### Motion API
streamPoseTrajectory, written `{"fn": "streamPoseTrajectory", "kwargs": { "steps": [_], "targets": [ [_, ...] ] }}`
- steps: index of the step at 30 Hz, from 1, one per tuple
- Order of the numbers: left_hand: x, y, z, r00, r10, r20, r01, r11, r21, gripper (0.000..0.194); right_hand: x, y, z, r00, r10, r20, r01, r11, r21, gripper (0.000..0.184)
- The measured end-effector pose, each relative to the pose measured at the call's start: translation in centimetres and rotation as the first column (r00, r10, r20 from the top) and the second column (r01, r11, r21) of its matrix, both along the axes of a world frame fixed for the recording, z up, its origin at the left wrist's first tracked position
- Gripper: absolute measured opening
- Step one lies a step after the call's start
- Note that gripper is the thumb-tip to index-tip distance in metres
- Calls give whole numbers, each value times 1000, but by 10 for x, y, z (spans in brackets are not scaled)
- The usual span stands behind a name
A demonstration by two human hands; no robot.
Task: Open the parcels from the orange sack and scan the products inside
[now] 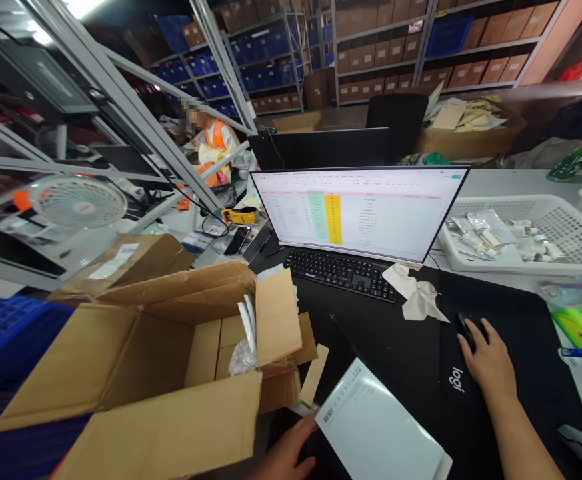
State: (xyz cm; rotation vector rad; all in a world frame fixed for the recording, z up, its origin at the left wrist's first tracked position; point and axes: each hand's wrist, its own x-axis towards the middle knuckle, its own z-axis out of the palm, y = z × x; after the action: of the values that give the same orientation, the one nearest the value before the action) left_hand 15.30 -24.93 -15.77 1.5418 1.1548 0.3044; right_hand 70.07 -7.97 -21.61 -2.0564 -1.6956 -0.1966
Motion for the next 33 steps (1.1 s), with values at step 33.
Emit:
{"fn": "streamPoseTrajectory", "kwargs": {
  "steps": [33],
  "targets": [
    [7,17,23,987,-107,-117,99,993,-67,97,-2,2,-1,1000,-21,12,22,1000,-5,51]
  ]
}}
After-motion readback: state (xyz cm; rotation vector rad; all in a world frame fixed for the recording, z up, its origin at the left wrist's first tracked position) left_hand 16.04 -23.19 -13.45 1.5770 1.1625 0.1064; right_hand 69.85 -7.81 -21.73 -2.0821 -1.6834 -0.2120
